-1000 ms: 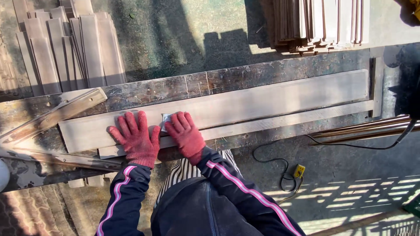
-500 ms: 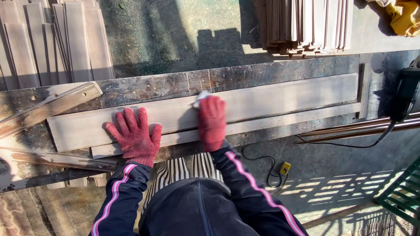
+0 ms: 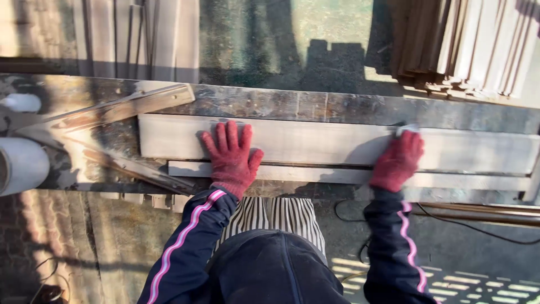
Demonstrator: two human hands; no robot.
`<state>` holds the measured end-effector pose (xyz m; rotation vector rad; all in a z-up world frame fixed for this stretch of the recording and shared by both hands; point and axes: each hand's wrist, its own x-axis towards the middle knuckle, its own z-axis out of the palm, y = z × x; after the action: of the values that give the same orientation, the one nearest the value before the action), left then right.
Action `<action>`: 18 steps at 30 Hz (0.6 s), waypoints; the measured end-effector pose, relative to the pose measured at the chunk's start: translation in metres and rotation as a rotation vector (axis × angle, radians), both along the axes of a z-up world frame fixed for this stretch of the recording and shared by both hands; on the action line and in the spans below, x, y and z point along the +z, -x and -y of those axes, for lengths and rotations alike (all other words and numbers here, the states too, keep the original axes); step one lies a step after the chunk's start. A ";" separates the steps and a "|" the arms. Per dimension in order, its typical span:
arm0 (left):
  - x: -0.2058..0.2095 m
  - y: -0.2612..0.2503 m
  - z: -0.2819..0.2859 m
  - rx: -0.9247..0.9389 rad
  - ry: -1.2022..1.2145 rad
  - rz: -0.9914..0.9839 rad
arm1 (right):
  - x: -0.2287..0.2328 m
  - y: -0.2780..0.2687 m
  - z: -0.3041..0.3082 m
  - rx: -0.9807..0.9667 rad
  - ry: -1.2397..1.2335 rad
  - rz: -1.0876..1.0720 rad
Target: Sanding a long piece of wood using an angle grinder with a sanding disc and then manually with a sanding block.
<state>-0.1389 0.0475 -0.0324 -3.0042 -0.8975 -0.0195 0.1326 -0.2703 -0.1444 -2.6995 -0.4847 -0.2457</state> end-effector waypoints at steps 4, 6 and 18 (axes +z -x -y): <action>0.009 0.001 -0.003 -0.009 0.059 -0.005 | 0.134 0.139 -0.177 0.407 0.170 0.006; 0.018 -0.003 -0.006 -0.030 0.074 -0.034 | 0.135 0.167 -0.198 0.773 -0.031 -0.084; 0.026 -0.005 -0.018 -0.013 0.349 -0.573 | 0.004 0.041 -0.062 0.083 -0.025 0.054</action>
<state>-0.1337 0.0659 -0.0065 -3.0116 -0.8768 1.0351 0.0916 -0.2079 -0.1409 -2.6469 -0.6043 -0.3003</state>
